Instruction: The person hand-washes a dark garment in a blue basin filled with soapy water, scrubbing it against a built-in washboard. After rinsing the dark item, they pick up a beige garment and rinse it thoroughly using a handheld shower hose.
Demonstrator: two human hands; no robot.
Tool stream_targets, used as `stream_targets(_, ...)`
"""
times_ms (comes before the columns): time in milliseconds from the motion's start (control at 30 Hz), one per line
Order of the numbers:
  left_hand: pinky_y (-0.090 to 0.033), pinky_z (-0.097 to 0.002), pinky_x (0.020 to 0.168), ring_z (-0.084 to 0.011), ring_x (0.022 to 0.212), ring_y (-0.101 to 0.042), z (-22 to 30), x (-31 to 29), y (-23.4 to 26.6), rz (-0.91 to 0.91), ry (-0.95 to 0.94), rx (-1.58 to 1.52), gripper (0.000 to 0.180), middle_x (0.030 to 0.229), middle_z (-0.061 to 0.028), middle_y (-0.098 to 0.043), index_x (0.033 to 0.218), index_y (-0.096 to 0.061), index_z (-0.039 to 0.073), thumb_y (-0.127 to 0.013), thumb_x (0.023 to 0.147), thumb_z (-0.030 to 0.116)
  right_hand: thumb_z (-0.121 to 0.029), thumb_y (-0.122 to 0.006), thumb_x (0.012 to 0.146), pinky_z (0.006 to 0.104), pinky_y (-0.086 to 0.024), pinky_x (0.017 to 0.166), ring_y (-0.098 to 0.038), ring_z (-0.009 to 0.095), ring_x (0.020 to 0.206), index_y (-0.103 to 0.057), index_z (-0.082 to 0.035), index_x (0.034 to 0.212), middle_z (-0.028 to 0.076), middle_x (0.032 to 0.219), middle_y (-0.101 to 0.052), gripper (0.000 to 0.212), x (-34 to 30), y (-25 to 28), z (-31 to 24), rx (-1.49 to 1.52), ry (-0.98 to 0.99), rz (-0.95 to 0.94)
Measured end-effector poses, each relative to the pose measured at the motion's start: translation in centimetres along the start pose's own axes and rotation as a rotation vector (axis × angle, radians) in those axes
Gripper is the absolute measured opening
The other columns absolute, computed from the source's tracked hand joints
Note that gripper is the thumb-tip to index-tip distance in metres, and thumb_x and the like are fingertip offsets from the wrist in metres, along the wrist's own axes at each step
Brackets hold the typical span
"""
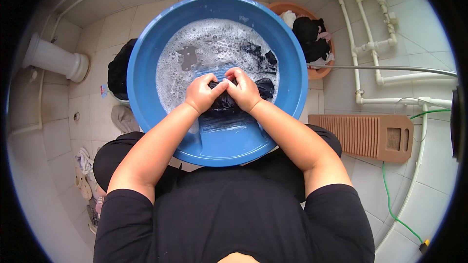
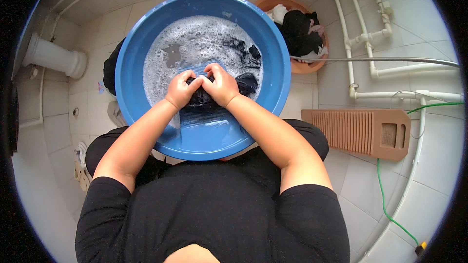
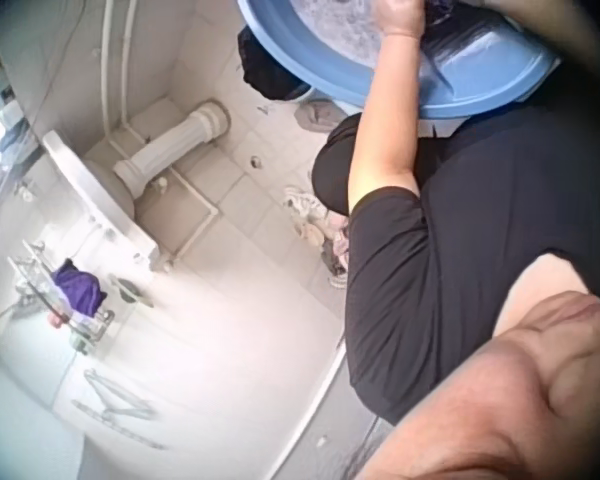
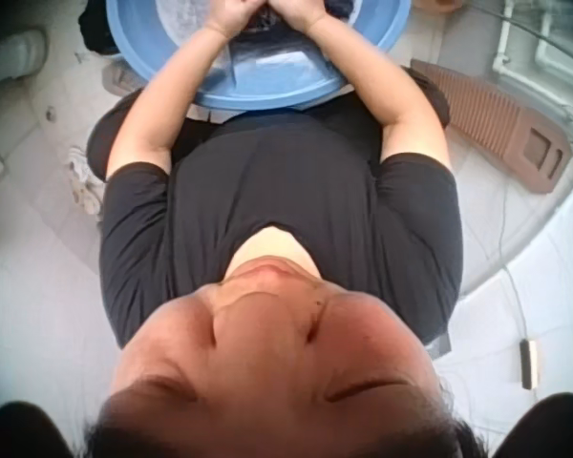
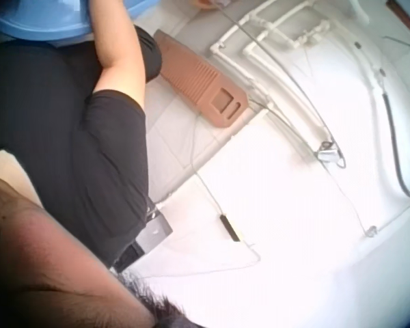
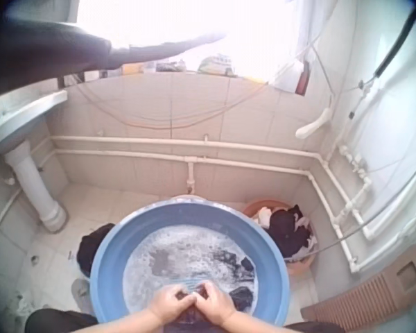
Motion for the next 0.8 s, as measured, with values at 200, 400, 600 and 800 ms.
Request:
stream_targets(200,-0.051,-0.0372,0.073,-0.0244,0.081,-0.063,-8.0,-3.7,8.0,0.589,0.626,-0.865,0.041,0.092,-0.0140,-0.064,0.092,-0.057,-0.002,-0.068,0.082,0.036,-0.046,-0.073,0.067,0.0382,-0.041,0.092,-0.053,0.033,0.108,-0.037,-0.011,0.134,0.017,0.123,-0.051,0.083,-1.4,3.1,-0.1,-0.345,0.112,-0.313)
stream_targets(400,-0.043,-0.0458,0.093,-0.0311,0.117,-0.047,-4.0,-5.7,10.1,0.579,0.625,-1.079,0.043,0.127,-0.0157,-0.046,0.127,-0.041,0.003,-0.054,0.090,0.021,-0.024,-0.067,0.068,0.0358,-0.046,0.083,-0.059,0.030,0.095,-0.056,-0.001,0.110,0.021,0.096,-0.062,0.049,3.6,3.6,1.9,-0.040,-0.179,-0.183)
stream_targets(600,-0.031,-0.0398,0.105,-0.0335,0.125,-0.040,1.5,-1.3,8.1,0.223,-0.140,0.301,0.046,0.133,-0.0173,-0.045,0.121,-0.052,0.004,-0.062,0.079,0.021,-0.034,-0.063,0.079,0.0439,-0.034,0.102,-0.036,0.041,0.124,-0.039,-0.013,0.135,0.028,0.138,-0.030,0.065,10.4,0.8,2.5,-0.578,0.149,0.082)
stream_targets(800,-0.024,-0.0524,0.107,-0.0340,0.134,-0.025,-2.0,4.8,3.3,-0.155,-0.111,0.694,0.074,0.146,-0.0141,-0.027,0.139,-0.035,0.016,-0.062,0.078,0.047,-0.042,-0.056,0.084,0.0396,-0.025,0.109,-0.024,0.035,0.135,-0.031,-0.027,0.141,0.019,0.148,-0.019,0.064,12.6,-3.3,6.1,-0.553,-0.014,-0.362)
Point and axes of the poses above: each hand's wrist, its own x-axis towards the middle knuckle, its own y-axis out of the back of the hand, z = x × y, the point moved 8 cm from there along x, towards the middle knuckle
